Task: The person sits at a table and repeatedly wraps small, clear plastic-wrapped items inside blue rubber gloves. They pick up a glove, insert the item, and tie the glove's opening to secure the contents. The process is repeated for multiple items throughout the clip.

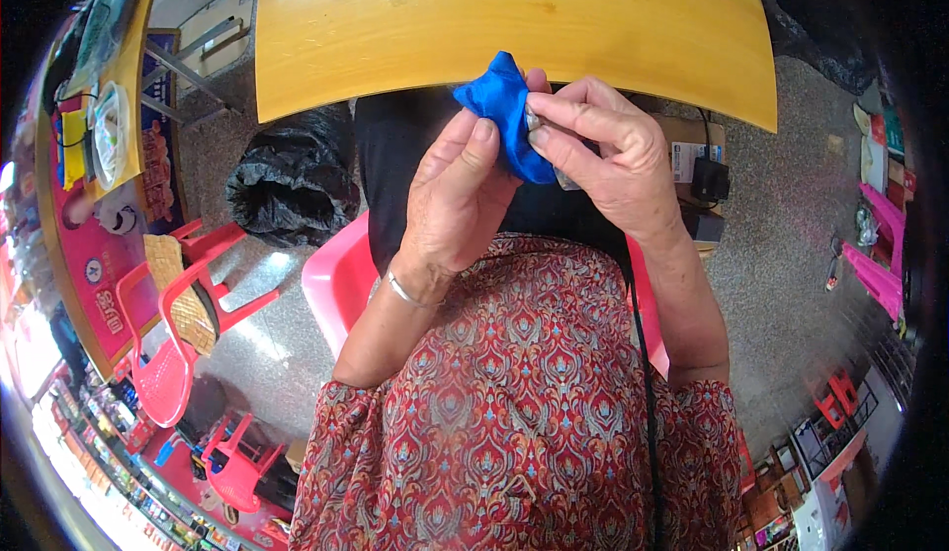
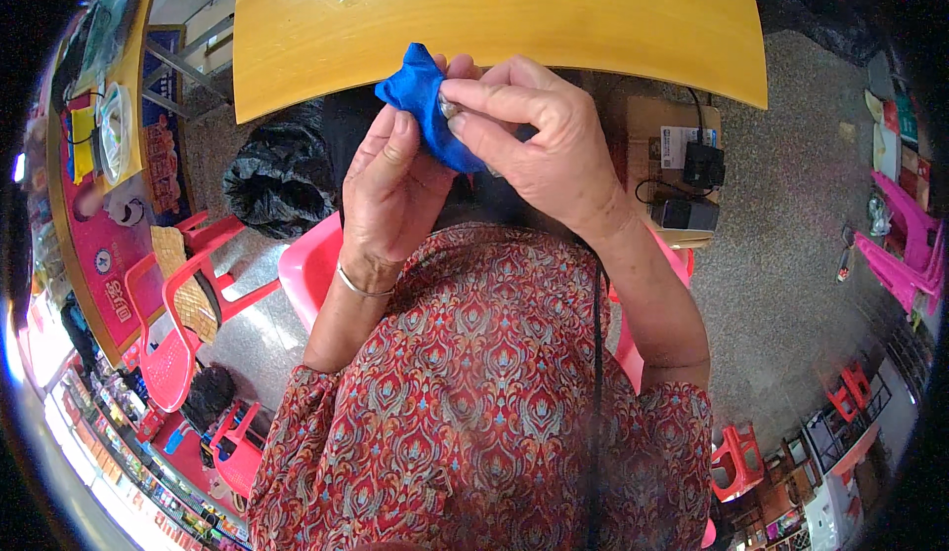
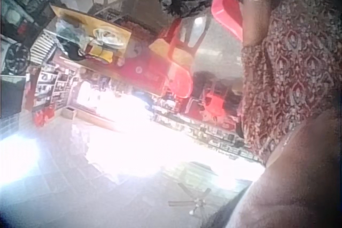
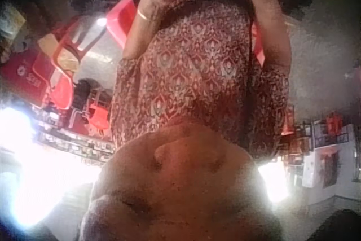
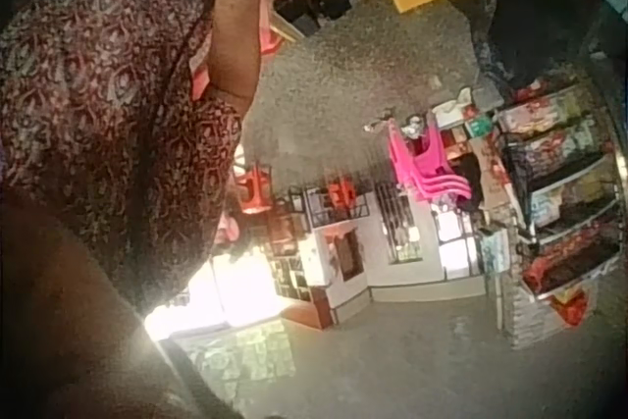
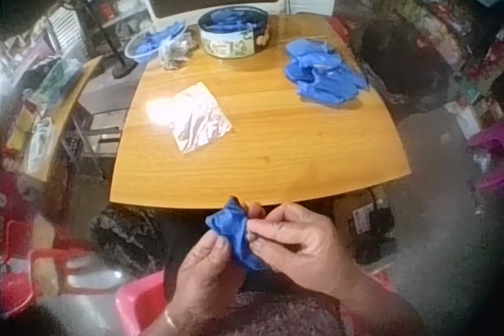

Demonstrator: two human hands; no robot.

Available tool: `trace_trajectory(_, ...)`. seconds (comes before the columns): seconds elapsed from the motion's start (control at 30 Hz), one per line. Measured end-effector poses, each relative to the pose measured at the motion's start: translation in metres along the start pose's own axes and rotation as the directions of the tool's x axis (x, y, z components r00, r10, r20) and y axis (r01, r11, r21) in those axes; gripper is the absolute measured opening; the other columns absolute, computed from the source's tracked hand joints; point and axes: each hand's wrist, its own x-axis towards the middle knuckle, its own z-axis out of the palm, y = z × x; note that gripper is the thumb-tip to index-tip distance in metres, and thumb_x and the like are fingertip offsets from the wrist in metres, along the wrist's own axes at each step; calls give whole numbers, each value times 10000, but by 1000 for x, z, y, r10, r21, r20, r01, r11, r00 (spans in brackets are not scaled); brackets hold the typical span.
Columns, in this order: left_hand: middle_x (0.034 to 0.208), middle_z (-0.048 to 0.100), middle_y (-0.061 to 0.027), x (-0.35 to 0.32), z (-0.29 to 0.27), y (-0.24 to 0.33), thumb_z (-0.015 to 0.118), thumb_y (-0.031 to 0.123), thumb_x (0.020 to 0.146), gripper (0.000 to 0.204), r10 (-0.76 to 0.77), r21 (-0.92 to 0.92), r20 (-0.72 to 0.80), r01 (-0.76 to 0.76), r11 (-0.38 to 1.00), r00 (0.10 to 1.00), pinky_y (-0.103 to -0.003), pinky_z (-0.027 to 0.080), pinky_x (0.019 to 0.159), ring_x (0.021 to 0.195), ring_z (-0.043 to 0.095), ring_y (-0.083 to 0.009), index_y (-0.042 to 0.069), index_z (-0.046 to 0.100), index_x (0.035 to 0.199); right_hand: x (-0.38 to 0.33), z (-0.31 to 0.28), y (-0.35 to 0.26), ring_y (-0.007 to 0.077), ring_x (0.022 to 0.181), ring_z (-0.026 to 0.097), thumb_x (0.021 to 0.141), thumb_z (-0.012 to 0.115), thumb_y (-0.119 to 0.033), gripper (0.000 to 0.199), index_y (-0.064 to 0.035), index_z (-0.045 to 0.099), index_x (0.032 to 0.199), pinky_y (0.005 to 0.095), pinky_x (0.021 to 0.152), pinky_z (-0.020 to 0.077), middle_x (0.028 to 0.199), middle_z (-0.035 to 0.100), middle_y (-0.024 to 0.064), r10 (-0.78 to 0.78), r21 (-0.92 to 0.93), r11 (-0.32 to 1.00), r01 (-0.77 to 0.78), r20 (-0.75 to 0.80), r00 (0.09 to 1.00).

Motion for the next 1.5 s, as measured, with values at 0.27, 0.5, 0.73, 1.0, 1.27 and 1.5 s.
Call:
trace_trajectory(0.27, 1489, 316, -158, 7, -1, 1, 525, 136, 951, 562, 67, 162, 1, -67, 985, 998, -414, 299, 1112, 1356, 350, -271, 0, 271, 1433, 3, -1, 8, 60, 720, 523, 805, 669, -10, 274, -57, 697, 1073, 202, 628, 424, 802, 577, -8, 214, 324, 914, -244, 125, 969)
trace_trajectory(0.5, 1487, 326, -118, 1, -3, -5, 496, 48, 943, 558, 71, 248, 6, -70, 966, 997, -352, 247, 1124, 1350, 341, -215, -17, 262, 1446, 1, 6, 9, 58, 671, 516, 780, 696, -16, 266, -41, 675, 1044, 199, 615, 428, 812, 587, -28, 209, 55, 977, -207, -21, 978)
trace_trajectory(0.73, 1475, 332, -128, 3, -7, 5, 496, 37, 934, 602, 15, 465, 98, -60, 883, 995, -343, 265, 1114, 1334, 367, -211, -13, 214, 1464, 9, -3, 13, 109, 891, 616, 750, 713, -21, 392, -53, 588, 1120, 238, 731, 506, 1005, 645, 38, 247, 169, 953, -250, 37, 968)
trace_trajectory(1.0, 1459, 335, -98, 12, -12, -4, 459, -25, 926, 615, 52, 483, 24, -57, 874, 998, -292, 245, 1107, 1329, 337, -168, -9, 184, 1477, 15, 2, 15, 143, 924, 624, 746, 715, -32, 392, -15, 605, 1122, 275, 814, 500, 1007, 645, 61, 53, -27, 998, -53, 26, 998)
trace_trajectory(1.27, 1255, 550, -88, 8, -8, -1, 492, 86, 966, 436, -86, 187, -192, 123, 975, 978, -314, 457, 968, 1120, 550, -164, -7, 399, 1382, 13, 7, 27, 57, 783, 585, 771, 757, -135, 217, -23, 667, 934, 226, 710, 491, 845, 648, 4, 295, 292, 918, -268, -53, 954)
trace_trajectory(1.5, 1097, 634, -76, 6, -8, -3, 595, 152, 929, 360, -30, 245, -241, 91, 965, 970, -308, 534, 766, 918, 629, -151, -20, 529, 1238, 11, 10, 31, 66, 776, 587, 766, 762, -177, 263, -16, 652, 943, 234, 704, 495, 852, 654, 25, 287, 275, 927, -255, -82, 954)
